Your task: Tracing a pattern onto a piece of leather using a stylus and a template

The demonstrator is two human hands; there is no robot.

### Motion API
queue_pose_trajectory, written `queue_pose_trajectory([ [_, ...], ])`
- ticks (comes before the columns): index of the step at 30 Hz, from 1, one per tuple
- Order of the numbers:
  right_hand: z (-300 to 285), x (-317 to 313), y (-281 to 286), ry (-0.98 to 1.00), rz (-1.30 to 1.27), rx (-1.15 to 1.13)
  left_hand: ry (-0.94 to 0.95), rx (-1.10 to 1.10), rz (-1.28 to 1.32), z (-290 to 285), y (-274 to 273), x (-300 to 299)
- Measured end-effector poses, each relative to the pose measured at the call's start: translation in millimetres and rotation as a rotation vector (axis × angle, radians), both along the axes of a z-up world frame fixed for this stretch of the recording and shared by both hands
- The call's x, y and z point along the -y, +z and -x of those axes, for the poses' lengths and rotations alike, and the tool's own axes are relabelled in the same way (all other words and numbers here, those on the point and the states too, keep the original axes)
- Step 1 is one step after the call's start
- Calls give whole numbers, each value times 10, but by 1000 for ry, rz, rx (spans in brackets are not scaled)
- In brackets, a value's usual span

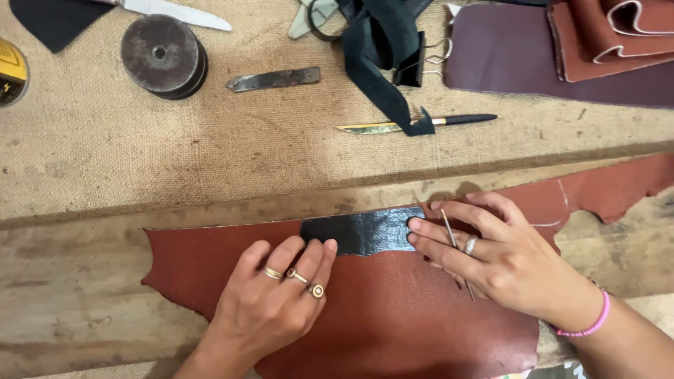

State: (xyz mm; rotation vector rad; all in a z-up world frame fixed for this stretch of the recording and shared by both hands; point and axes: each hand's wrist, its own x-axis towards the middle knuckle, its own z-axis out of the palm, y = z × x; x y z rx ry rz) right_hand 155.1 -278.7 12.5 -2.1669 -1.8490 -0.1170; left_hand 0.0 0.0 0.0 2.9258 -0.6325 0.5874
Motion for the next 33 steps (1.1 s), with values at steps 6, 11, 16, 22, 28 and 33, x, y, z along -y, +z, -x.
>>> queue_pose_trajectory([
  [6,12,32,-4,3,-4,4,-44,-27,78,-58,54,71],
  [11,-10,32,-37,-1,-75,24,-146,-229,136,-24,-17,195],
  [16,-97,188,-161,-132,-191,-105,-124,-247,125,-15,-92,281],
  [22,-42,178,-114,-296,-371,-201,-53,-183,45,26,-141,423],
  [28,-90,149,-154,-365,-434,-254,28,-72,35,71,-431,586],
  [33,-51,129,-91,-345,-502,-279,140,-137,-5,35,-354,855],
])
